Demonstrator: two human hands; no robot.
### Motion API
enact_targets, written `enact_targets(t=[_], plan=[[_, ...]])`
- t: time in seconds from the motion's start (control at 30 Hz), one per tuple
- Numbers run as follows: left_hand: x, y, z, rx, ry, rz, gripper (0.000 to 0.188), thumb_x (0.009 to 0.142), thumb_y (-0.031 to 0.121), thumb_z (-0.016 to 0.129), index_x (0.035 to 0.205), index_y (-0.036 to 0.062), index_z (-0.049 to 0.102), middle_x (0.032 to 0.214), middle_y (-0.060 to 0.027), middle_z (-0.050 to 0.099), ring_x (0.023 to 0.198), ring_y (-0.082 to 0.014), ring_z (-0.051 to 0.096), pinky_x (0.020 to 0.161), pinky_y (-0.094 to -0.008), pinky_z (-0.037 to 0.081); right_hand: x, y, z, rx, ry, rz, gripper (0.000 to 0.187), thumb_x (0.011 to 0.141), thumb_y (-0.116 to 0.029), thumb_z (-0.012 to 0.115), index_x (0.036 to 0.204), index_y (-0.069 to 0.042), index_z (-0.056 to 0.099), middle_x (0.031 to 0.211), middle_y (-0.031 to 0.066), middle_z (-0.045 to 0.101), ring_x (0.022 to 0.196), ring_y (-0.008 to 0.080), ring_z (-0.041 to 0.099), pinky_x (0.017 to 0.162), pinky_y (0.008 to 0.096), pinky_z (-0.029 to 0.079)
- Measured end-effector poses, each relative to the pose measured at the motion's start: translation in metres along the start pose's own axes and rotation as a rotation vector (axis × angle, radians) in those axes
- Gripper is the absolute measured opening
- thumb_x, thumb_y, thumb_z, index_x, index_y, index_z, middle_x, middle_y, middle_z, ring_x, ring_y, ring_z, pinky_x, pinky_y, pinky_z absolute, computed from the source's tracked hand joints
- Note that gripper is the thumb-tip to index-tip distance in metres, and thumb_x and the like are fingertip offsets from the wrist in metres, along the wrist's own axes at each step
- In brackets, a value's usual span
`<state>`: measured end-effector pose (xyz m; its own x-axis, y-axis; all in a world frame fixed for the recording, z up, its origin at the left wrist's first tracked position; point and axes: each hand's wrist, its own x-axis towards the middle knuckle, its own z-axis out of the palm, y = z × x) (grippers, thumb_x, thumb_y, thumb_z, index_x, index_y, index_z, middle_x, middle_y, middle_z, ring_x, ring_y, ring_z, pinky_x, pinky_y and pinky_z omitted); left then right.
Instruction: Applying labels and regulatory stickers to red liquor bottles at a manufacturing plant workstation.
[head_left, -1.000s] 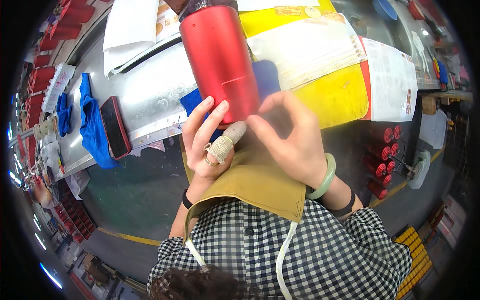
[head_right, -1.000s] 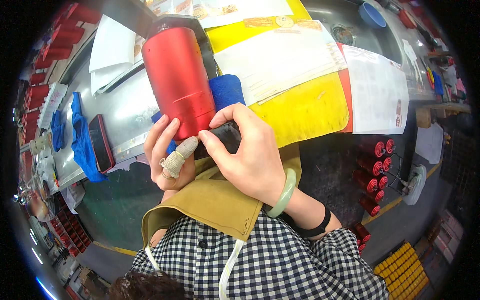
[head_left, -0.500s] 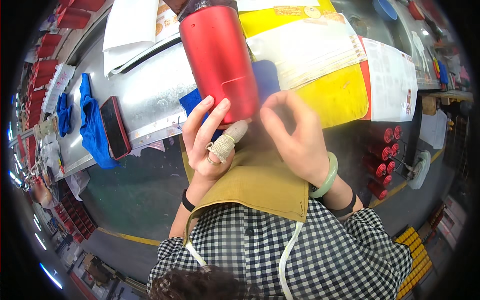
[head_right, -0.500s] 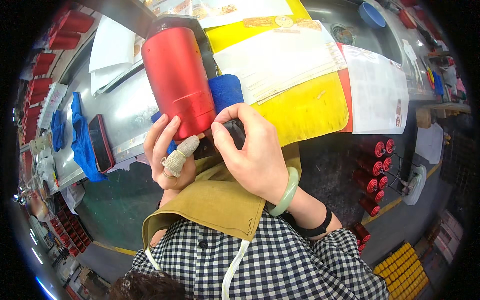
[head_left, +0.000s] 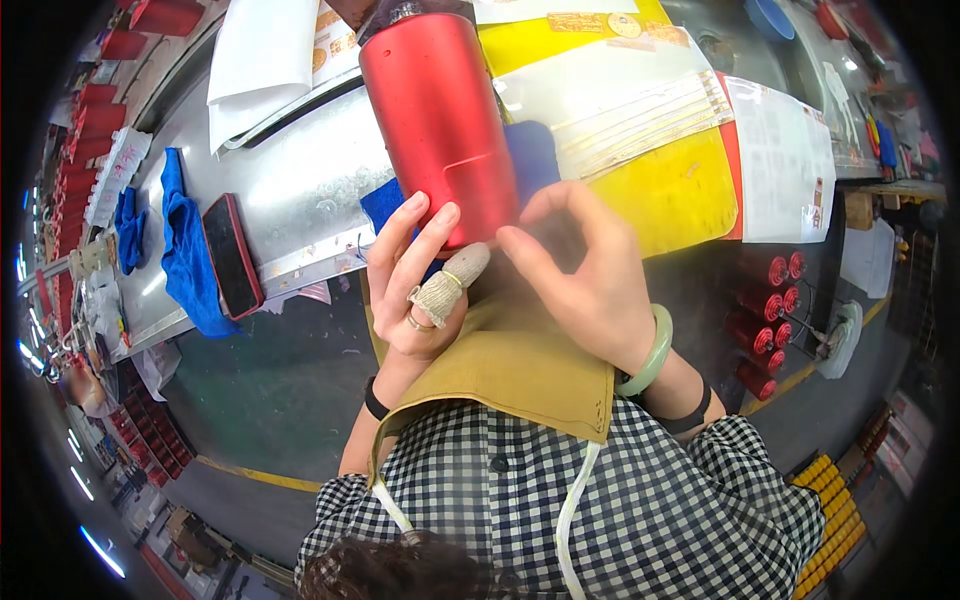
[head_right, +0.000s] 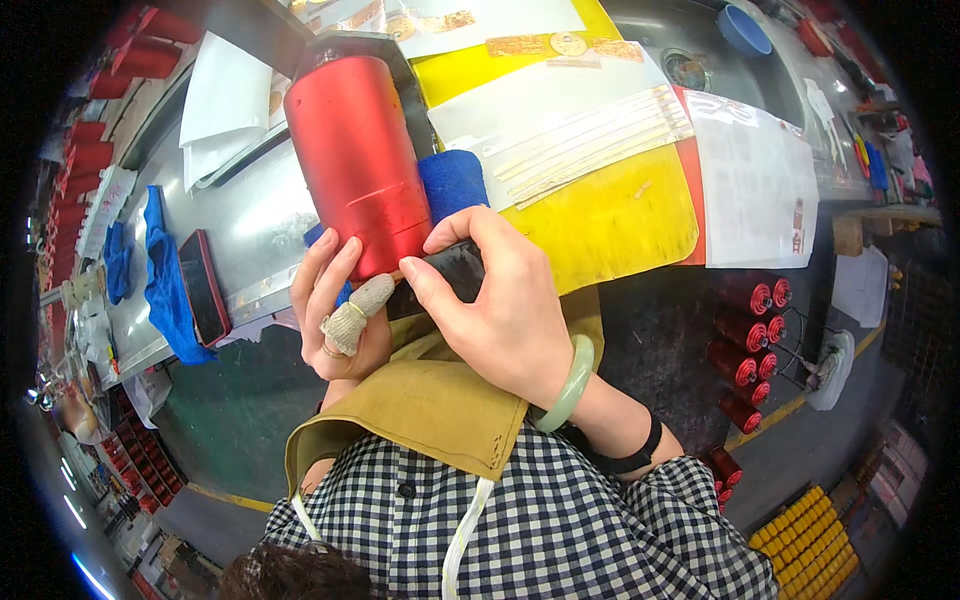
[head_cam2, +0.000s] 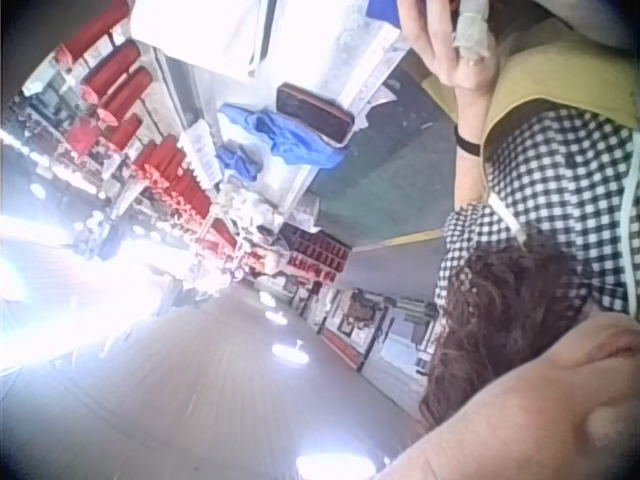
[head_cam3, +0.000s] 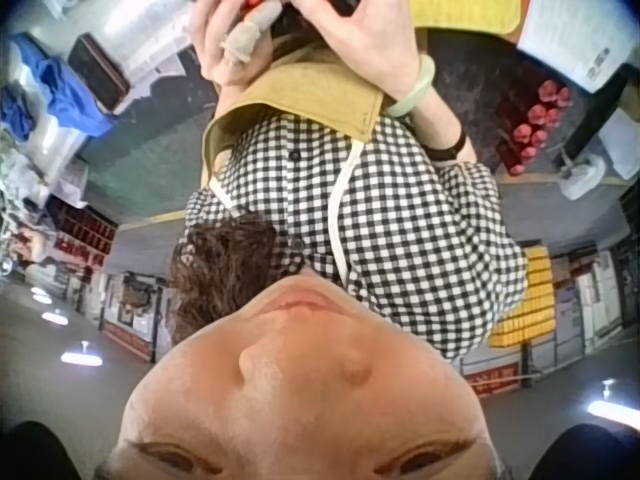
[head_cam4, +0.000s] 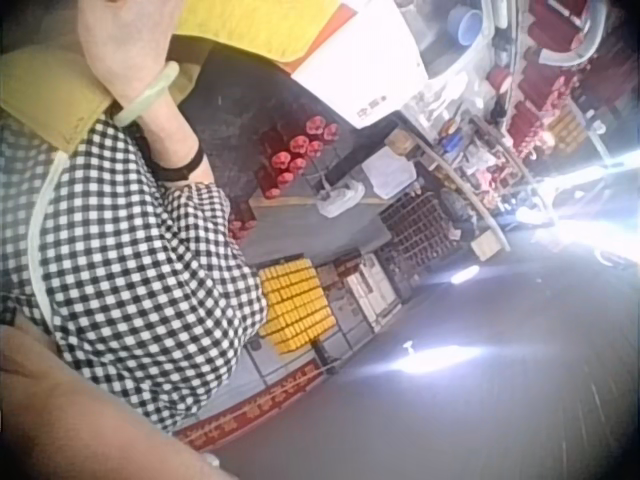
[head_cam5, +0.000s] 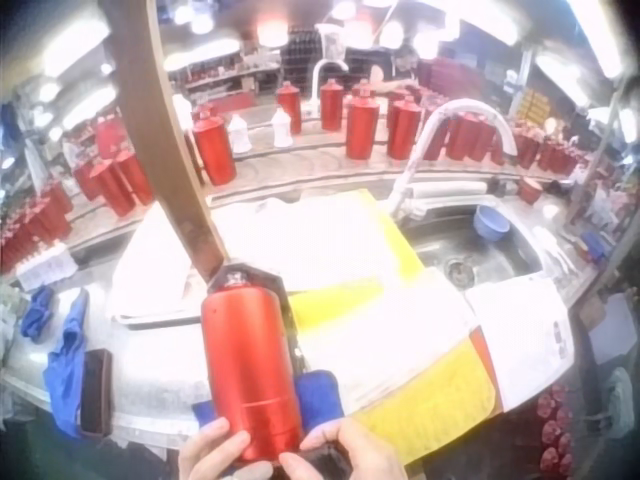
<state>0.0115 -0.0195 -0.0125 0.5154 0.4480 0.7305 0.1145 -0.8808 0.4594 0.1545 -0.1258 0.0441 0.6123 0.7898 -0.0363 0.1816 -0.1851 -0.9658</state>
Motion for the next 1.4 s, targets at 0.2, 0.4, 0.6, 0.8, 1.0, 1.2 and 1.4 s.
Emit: enact_targets(t=[0.2,0.4,0.6,0.8,1.0,1.2,1.4], plan=[[0.001,0.004,0.005,0.000,0.017,-0.014,0.023,0.082,0.001,0.082,0.100,0.0096,0.071,0.121,-0.0156,0.073,0.117,-0.0406,0.066,0.098,-0.0472,0.056,0.001,0.001,-0.002,0.023,0.001,0.040,0.020,0.090,-0.012,0.076,0.098,0.001,0.063,0.087,0.0125,0.069,0.077,0.0218,0.068,0.071,0.0332,0.054],[0.026,0.010,-0.002,0.105,-0.208,0.034,0.016,0.083,0.009,0.083,0.097,0.0119,0.076,0.124,-0.0156,0.073,0.124,-0.0431,0.062,0.097,-0.0486,0.056,0.003,-0.004,-0.017,0.147,0.038,0.241,0.017,0.097,-0.013,0.071,0.101,0.002,0.065,0.083,0.0077,0.069,0.073,0.0117,0.064,0.067,0.0282,0.052],[0.002,0.002,0.000,0.012,0.027,-0.024,0.025,0.072,0.004,0.090,0.092,0.0109,0.077,0.126,-0.0198,0.070,0.125,-0.0454,0.061,0.102,-0.0543,0.055,0.007,0.014,-0.048,0.048,0.239,0.023,0.018,0.103,-0.014,0.064,0.105,0.003,0.064,0.094,0.0075,0.070,0.089,0.0112,0.064,0.083,0.0274,0.052],[0.026,0.005,-0.002,0.098,-0.263,0.089,0.020,0.073,0.005,0.090,0.088,0.0086,0.077,0.126,-0.0165,0.071,0.126,-0.0461,0.060,0.104,-0.0559,0.052,0.011,0.001,-0.041,0.109,0.187,-0.005,0.020,0.104,-0.018,0.064,0.103,0.002,0.064,0.091,0.0043,0.066,0.086,0.0104,0.058,0.080,0.0263,0.048],[0.008,0.010,0.003,-0.002,0.022,-0.068,0.026,0.067,-0.002,0.090,0.089,0.0076,0.079,0.127,-0.0169,0.071,0.125,-0.0410,0.063,0.102,-0.0504,0.055,0.012,0.011,-0.056,0.097,0.276,0.005,0.022,0.105,-0.019,0.063,0.103,0.003,0.064,0.091,0.0047,0.067,0.088,0.0114,0.059,0.083,0.0275,0.049],[0.033,0.014,0.001,0.085,-0.191,0.084,0.027,0.068,-0.003,0.087,0.091,0.0100,0.081,0.126,-0.0177,0.071,0.126,-0.0395,0.062,0.102,-0.0482,0.055,0.012,-0.001,-0.041,0.089,0.229,-0.108,0.021,0.104,-0.019,0.065,0.104,0.003,0.064,0.090,0.0041,0.068,0.085,0.0105,0.060,0.079,0.0260,0.049],[0.006,0.009,0.005,0.049,0.060,-0.012,0.028,0.065,-0.001,0.090,0.089,0.0082,0.079,0.131,-0.0196,0.068,0.123,-0.0427,0.063,0.103,-0.0499,0.054,0.015,0.005,-0.052,0.095,0.277,-0.055,0.023,0.105,-0.021,0.065,0.103,0.002,0.064,0.089,0.0043,0.067,0.083,0.0095,0.058,0.077,0.0257,0.049]])
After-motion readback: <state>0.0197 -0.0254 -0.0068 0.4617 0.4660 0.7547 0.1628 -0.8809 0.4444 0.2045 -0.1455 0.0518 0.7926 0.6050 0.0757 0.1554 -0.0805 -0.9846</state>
